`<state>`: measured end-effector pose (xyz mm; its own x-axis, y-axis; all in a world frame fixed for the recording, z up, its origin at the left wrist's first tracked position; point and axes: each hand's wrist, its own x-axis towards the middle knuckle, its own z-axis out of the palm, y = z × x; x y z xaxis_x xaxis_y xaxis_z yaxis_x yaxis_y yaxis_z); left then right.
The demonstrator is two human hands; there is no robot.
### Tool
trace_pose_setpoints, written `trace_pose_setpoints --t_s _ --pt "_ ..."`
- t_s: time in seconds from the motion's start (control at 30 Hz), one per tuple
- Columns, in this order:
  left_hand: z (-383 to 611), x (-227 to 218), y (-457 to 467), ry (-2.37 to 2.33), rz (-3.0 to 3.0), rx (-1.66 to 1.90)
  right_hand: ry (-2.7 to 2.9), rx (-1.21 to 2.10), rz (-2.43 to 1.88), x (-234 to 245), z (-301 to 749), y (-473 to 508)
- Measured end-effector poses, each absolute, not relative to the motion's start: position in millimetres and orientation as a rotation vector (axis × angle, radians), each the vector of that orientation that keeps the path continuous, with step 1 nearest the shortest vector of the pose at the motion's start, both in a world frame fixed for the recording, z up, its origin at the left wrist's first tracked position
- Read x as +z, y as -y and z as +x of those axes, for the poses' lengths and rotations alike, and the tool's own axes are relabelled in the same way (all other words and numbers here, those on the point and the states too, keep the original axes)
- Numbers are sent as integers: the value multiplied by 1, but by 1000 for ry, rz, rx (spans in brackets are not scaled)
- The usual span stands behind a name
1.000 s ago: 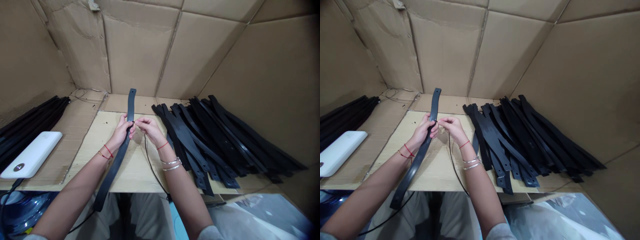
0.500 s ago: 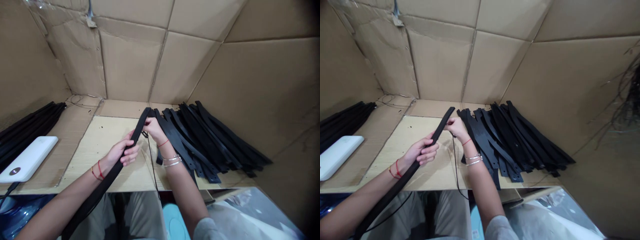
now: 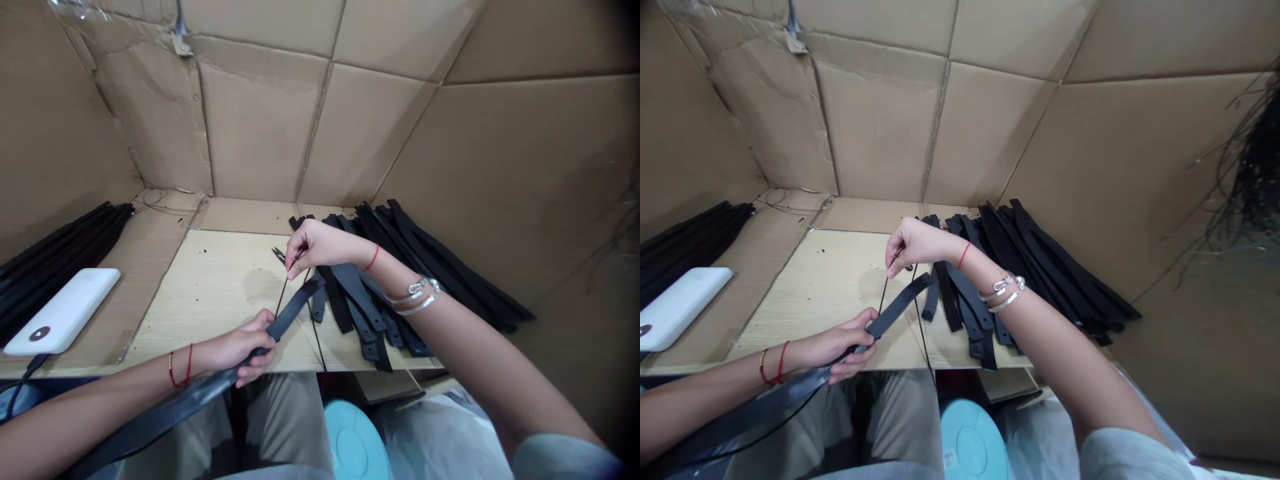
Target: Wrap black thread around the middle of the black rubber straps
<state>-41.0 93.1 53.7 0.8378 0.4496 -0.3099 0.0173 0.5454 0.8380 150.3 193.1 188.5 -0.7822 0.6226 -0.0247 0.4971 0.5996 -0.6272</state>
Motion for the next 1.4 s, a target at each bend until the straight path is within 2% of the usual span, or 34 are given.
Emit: trace_pose_setpoints --t_s 0.23,0.47,0.6,0.7,0.8,0.9,0.93,1.03,1.17,1.4 --pt "-84 57 -129 -859 1152 421 2583 591 -1215 194 162 -170" --pt "-99 68 -89 -748 1039 233 2628 228 -1592 194 220 -197" --pt "-92 72 -59 -594 962 24 2522 352 -1417 181 228 -199" --pt "-94 67 -59 -644 1042 52 2419 533 -1371 186 231 -189" --pt "-101 61 -83 -788 1055 198 2322 875 -1308 204 242 -172" --pt "-103 65 -121 -874 1062 396 2476 1454 -1277 218 250 -159" --pt "-101 69 -133 -869 1072 473 2505 1547 -1319 218 249 -158" --pt "-83 89 -163 -832 1187 636 2416 1342 -1392 200 228 -164" --pt "-42 106 -188 -769 1283 796 1961 1049 -1170 153 173 -189" --pt "-14 76 -228 -847 1320 976 1707 875 -1318 99 108 -221"
